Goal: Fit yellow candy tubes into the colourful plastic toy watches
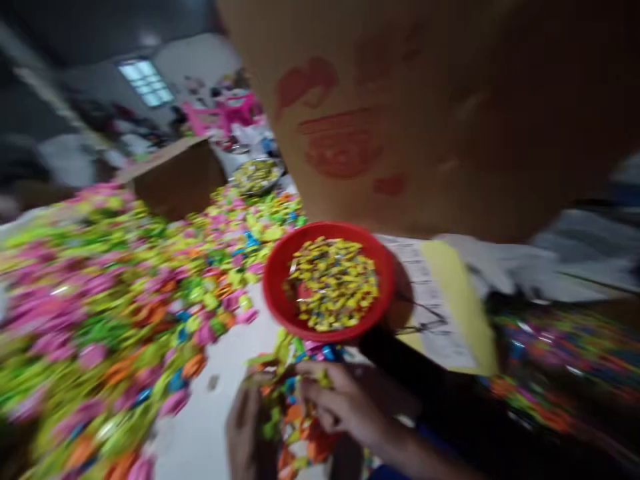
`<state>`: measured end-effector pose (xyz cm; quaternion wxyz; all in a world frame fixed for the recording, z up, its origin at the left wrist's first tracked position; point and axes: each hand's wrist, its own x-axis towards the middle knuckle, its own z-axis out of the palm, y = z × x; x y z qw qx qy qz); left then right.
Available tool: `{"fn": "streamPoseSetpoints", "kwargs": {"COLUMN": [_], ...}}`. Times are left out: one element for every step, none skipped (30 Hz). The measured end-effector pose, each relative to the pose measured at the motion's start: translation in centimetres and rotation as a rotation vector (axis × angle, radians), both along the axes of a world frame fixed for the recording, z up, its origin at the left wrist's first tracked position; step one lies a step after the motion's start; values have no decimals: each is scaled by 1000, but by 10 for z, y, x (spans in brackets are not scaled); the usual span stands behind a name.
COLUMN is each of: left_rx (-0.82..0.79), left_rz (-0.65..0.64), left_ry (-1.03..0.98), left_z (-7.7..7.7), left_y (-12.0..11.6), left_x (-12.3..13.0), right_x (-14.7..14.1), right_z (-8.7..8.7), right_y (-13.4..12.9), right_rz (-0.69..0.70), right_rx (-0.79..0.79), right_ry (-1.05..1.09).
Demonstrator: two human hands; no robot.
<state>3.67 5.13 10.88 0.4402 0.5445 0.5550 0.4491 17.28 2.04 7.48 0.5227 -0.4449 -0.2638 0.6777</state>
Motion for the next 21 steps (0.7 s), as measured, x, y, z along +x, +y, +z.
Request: {"fn": "streamPoseSetpoints", "kwargs": {"left_rx": [-2,-5,-7,-9,-11,-15,-20,-23,-24,-20,-11,0,16,30,42,54,67,81,96,109,119], "left_rz": [14,22,25,24,23,20,15,9,-1,-15,-33,-51,-68,-83,-98,-113,-134,-157,-181,-206,-222], "left_ry": [-30,-60,-93,-126,-153,-183,-218,-257,-297,-331,-357,-369,-366,-358,-348,-336,-318,-294,-265,-233,-203], "left_z": [-5,-10,-15,-20,-24,-27,-29,-31,-32,-33,-34,-35,-37,-38,-38,-39,-39,-39,-39,-39,-39], "left_y": [2,4,6,7,7,6,4,2,0,-2,-2,-2,-2,-1,0,2,3,4,4,5,5], "left_x": [-3,-7,-11,-15,-19,-23,-26,-28,-31,-33,-35,-37,-39,-41,-42,-43,-44,-45,-45,-45,-46], "right_x": [1,2,2,3,3,3,2,2,1,1,1,1,1,2,2,2,2,2,2,2,3], "right_z": [3,6,9,13,16,20,23,25,27,27,27,27,27,27,28,29,29,30,30,30,29], "right_y": [-1,-2,-2,-2,-3,-3,-4,-4,-4,-3,-2,-1,1,2,3,4,4,5,5,5,5], "right_rz": [48,73,62,60,58,70,91,111,133,152,162,164,165,164,161,155,151,144,133,120,106], "right_rx": [0,-15,-60,-100,-124,-134,-129,-115,-97,-84,-76,-77,-85,-93,-100,-106,-109,-112,-119,-129,-140], "right_ry": [26,50,92,113,120,128,130,134,143,153,165,177,189,202,211,217,220,213,198,177,151]}}
